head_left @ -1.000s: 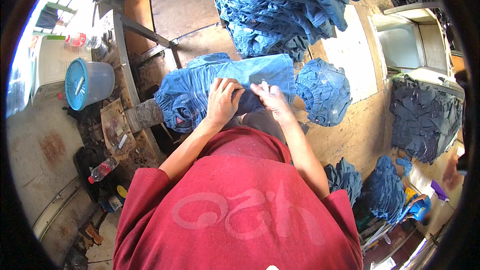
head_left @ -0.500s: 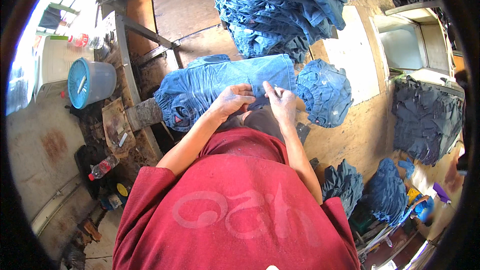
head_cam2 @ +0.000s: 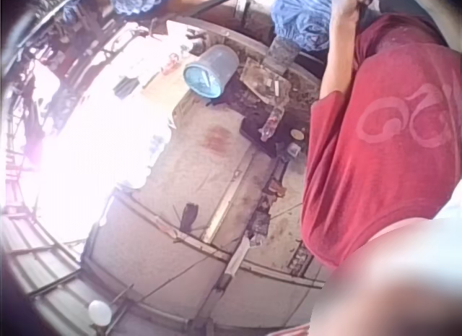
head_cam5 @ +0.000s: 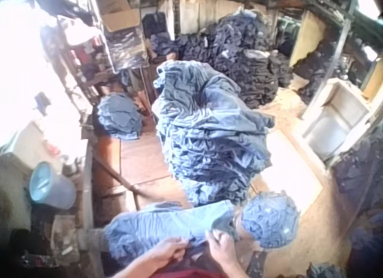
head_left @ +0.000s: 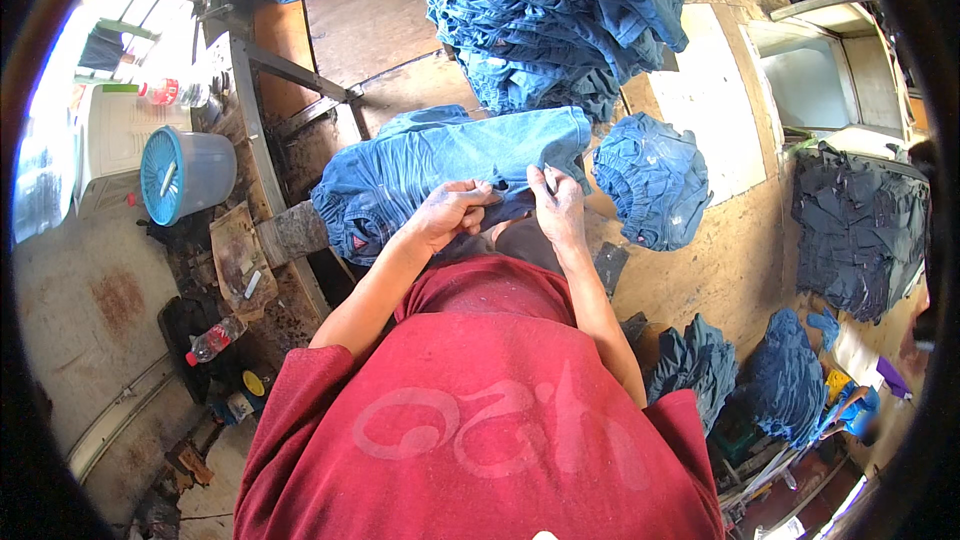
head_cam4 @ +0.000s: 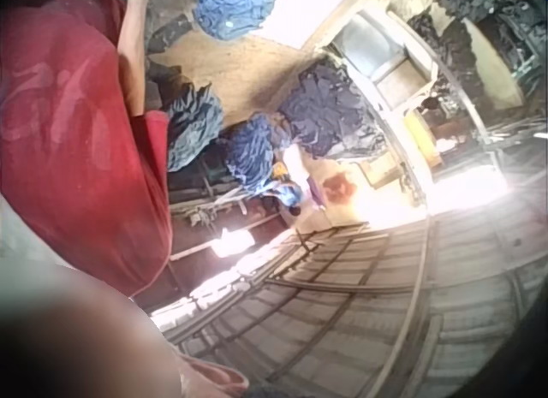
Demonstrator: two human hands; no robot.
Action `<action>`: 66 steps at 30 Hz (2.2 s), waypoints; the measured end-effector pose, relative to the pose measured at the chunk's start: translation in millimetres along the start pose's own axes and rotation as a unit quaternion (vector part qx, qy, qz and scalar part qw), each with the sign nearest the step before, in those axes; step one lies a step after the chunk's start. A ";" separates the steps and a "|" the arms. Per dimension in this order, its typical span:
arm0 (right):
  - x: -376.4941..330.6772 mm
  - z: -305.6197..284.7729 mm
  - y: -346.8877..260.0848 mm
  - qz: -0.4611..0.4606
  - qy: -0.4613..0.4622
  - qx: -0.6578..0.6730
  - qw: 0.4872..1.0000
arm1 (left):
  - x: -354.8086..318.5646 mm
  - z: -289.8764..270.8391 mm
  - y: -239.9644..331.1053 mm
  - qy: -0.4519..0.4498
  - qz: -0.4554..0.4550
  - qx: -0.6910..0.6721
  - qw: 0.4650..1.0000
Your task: The person repeatedly picks up denim jeans from a pile, uses a small tool to pull out loose threads from seams and edges, and places the jeans back on the pile. The process is repeated for several pairs of jeans throughout the clip.
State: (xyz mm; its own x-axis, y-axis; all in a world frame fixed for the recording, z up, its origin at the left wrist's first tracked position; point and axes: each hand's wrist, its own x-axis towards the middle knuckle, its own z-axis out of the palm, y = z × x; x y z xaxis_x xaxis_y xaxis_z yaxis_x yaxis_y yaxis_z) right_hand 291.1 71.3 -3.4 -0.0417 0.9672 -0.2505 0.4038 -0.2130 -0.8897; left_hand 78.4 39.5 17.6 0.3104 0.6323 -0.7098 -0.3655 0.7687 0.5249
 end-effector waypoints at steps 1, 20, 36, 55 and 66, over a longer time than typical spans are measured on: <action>-0.7 0.1 -1.5 0.005 0.005 -0.002 1.000 | -2.5 1.1 3.0 0.000 -0.016 -0.028 0.999; -9.4 0.3 -3.6 -0.047 0.017 0.004 0.999 | -2.3 6.9 0.9 0.069 0.003 0.033 0.997; -13.2 -2.6 -5.2 -0.032 -0.009 0.002 0.999 | -1.0 12.7 11.0 0.082 -0.027 0.071 0.994; -22.3 -9.1 -16.2 -0.019 -0.030 -0.036 0.999 | 6.3 2.0 16.5 0.036 -0.072 0.028 0.996; -30.2 1.1 -11.6 0.006 0.033 -0.068 0.997 | 1.3 0.2 -6.6 0.019 0.034 0.059 0.997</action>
State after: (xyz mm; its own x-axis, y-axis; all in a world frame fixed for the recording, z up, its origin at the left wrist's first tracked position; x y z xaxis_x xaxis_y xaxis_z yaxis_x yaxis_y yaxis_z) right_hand 286.7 44.4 14.1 0.0218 0.9727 -0.2312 0.5247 -0.2080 -0.8255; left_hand 81.5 35.2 13.3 0.2548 0.6803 -0.6872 -0.2771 0.7322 0.6222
